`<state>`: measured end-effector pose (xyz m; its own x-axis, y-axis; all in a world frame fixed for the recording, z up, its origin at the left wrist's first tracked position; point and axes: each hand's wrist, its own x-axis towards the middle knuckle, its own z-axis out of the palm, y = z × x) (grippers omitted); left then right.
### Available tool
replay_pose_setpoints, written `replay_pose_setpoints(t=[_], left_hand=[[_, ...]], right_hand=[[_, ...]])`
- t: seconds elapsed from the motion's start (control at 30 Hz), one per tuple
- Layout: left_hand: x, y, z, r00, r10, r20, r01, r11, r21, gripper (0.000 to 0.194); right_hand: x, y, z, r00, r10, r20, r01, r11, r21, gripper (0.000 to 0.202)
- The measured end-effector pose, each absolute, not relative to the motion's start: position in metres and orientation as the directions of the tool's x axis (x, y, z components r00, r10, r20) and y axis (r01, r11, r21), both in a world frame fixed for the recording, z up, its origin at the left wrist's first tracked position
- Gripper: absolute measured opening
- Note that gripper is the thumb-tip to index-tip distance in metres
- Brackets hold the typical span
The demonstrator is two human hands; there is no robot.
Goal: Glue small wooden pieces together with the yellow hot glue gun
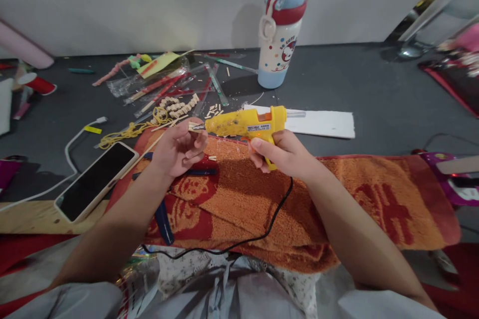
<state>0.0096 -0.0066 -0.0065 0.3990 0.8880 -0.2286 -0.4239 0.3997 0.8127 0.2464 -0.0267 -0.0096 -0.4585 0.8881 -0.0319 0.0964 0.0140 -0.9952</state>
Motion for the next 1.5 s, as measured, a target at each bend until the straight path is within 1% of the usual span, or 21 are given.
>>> replay_pose_setpoints(t=[0.33,0.53,0.67,0.87,1.0,1.23,1.37,1.5], left_hand=[[0.0096,-0.0064,-0.0067,0.386,0.895,-0.222,-0.421,0.385,0.821,0.031],[0.0103,-0.0066,-0.0053,0.376,0.901,-0.218,-0.41,0.372,0.832,0.031],[0.0118,-0.0069,-0.0042,0.374,0.9,-0.222,-0.392,0.371,0.842,0.032],[0.012,-0.0076,-0.004,0.361,0.906,-0.22,-0.379,0.359,0.853,0.03],[0.0112,-0.0073,-0.0059,0.372,0.904,-0.213,-0.379,0.357,0.854,0.029],[0.0112,-0.0071,-0.0101,0.381,0.902,-0.202,-0.395,0.356,0.847,0.029],[0.0115,-0.0071,-0.0093,0.377,0.905,-0.195,-0.393,0.347,0.851,0.029],[0.0118,-0.0073,-0.0062,0.355,0.909,-0.219,-0.389,0.356,0.85,0.03]], right_hand=[[0.2504,-0.0251,-0.0076,-0.486,0.873,-0.034,0.121,0.028,-0.992,0.051],[0.2485,-0.0262,-0.0061,-0.483,0.875,0.034,0.035,0.058,-0.998,0.048],[0.2485,-0.0263,-0.0095,-0.482,0.876,0.03,0.026,0.048,-0.999,0.048],[0.2505,-0.0246,-0.012,-0.509,0.857,0.08,-0.003,0.091,-0.996,0.045],[0.2487,-0.0255,-0.0093,-0.49,0.869,0.065,-0.006,0.072,-0.997,0.044],[0.2495,-0.0249,-0.0084,-0.506,0.858,0.087,-0.015,0.092,-0.996,0.044],[0.2507,-0.0244,-0.0087,-0.513,0.854,0.09,0.007,0.108,-0.994,0.047],[0.2522,-0.0236,-0.0083,-0.496,0.864,0.084,0.024,0.11,-0.994,0.048]])
